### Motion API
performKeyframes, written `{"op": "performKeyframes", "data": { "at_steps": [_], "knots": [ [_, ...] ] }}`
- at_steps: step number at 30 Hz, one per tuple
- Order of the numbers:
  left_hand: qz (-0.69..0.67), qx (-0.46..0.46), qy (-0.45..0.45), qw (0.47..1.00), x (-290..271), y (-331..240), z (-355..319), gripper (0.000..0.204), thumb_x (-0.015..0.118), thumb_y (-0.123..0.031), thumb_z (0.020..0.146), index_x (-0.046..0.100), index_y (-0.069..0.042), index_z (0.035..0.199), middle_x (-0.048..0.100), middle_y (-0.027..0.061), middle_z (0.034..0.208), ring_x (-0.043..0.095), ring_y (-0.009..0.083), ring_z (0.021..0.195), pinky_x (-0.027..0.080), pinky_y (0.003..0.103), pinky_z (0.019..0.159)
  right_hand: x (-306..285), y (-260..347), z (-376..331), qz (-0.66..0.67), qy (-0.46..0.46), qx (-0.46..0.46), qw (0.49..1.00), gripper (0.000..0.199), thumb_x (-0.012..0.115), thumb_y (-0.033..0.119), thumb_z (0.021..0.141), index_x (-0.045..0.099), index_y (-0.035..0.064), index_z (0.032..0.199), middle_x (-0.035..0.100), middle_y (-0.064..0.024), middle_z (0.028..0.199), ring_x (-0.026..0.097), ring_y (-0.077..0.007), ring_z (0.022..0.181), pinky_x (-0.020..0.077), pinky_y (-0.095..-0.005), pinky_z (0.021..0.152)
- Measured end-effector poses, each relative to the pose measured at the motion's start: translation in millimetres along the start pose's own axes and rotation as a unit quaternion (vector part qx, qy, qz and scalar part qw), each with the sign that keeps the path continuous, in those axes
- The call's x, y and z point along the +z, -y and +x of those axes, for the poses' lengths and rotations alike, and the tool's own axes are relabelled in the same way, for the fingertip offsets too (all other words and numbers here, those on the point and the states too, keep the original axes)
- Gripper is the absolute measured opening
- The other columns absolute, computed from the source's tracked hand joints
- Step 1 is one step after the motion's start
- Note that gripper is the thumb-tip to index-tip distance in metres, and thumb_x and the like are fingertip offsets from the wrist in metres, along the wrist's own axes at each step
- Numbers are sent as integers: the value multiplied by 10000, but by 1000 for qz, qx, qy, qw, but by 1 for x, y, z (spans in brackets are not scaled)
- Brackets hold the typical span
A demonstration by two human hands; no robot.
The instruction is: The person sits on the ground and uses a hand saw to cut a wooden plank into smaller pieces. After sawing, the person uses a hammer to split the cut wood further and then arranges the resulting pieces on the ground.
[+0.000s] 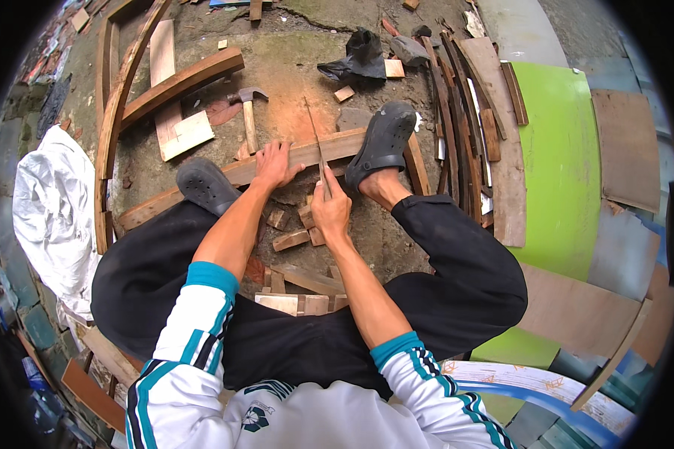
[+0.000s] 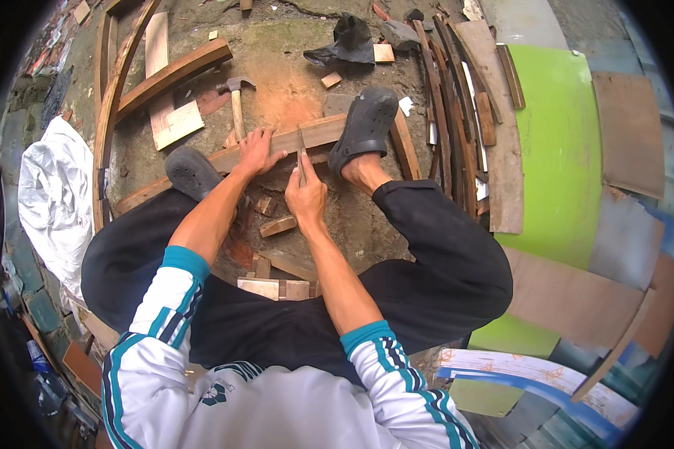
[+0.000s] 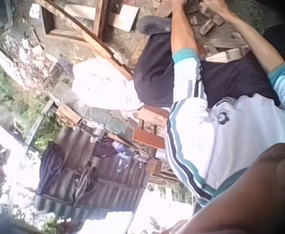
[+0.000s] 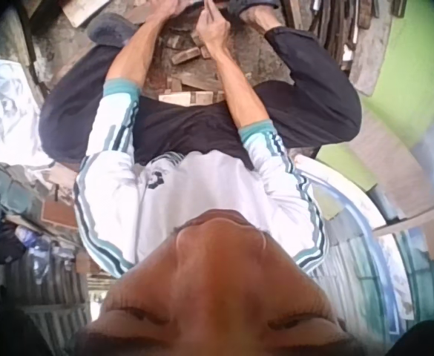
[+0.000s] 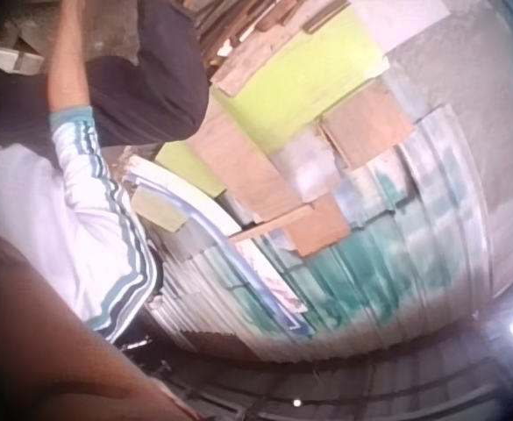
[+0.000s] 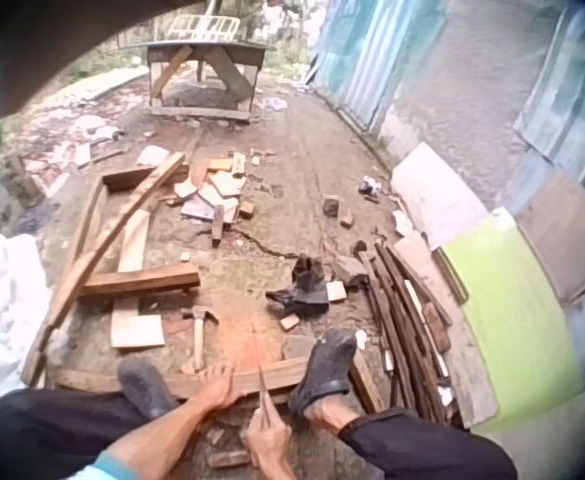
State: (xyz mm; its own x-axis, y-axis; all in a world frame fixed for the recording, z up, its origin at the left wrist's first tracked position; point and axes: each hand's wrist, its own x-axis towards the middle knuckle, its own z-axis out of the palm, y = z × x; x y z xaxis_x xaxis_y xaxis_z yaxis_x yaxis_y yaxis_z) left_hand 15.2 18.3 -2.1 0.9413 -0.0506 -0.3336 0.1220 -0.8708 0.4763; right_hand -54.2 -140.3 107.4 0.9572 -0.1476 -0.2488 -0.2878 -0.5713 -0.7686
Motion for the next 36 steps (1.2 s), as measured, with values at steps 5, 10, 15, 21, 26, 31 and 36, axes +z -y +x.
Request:
{"op": "performKeyframes", "data": {
  "at_steps": [5,10,15,21,26,31,36],
  "knots": [
    [3,-25,-4,1000,1,8,-9,768,748,-457,856,450,-81,1455,492,171,1346,421,361,1288,302,501,1068,-54,10,-54,-1,47,-30,998,425,577,186,983,594,10,1369,664,-282,1209,650,-399,1143,511,-404,956],
    [11,15,-37,999,10,10,-11,768,748,-455,857,450,-68,1450,500,174,1346,431,359,1278,299,498,1074,-105,12,-128,-7,55,-42,998,431,593,124,969,580,6,1383,666,-292,1185,656,-388,1125,526,-384,929],
    [20,12,-1,1000,17,-1,-14,769,733,-477,861,460,-46,1436,516,175,1328,437,354,1288,301,497,1091,-23,-35,-16,20,-15,-119,993,428,575,189,964,600,27,1360,672,-304,1133,650,-452,1071,546,-440,873],
    [31,1,-11,999,4,16,1,765,732,-514,852,492,-14,1380,528,175,1306,450,345,1277,303,463,1104,-45,19,-37,0,41,-51,998,453,562,223,977,576,20,1382,662,-310,1149,635,-463,1093,521,-463,919],
    [19,10,-10,1000,5,16,-6,754,736,-508,849,502,-8,1364,539,176,1291,469,343,1253,306,467,1100,-108,12,-141,14,60,-8,998,418,601,91,966,590,-10,1371,652,-266,1274,632,-331,1221,491,-366,1014],
    [23,11,0,1000,8,6,-5,745,751,-481,843,503,-14,1369,551,184,1281,480,357,1246,332,471,1082,-29,-12,-25,26,-4,-102,994,425,581,165,966,597,6,1360,655,-320,1155,644,-454,1089,539,-421,906],
    [35,20,-13,999,4,6,4,754,753,-480,837,493,-28,1382,553,183,1280,484,354,1238,346,472,1070,-20,12,18,3,26,-18,999,434,584,210,961,610,8,1344,652,-320,1149,626,-479,1092,528,-453,908]
  ]
}}
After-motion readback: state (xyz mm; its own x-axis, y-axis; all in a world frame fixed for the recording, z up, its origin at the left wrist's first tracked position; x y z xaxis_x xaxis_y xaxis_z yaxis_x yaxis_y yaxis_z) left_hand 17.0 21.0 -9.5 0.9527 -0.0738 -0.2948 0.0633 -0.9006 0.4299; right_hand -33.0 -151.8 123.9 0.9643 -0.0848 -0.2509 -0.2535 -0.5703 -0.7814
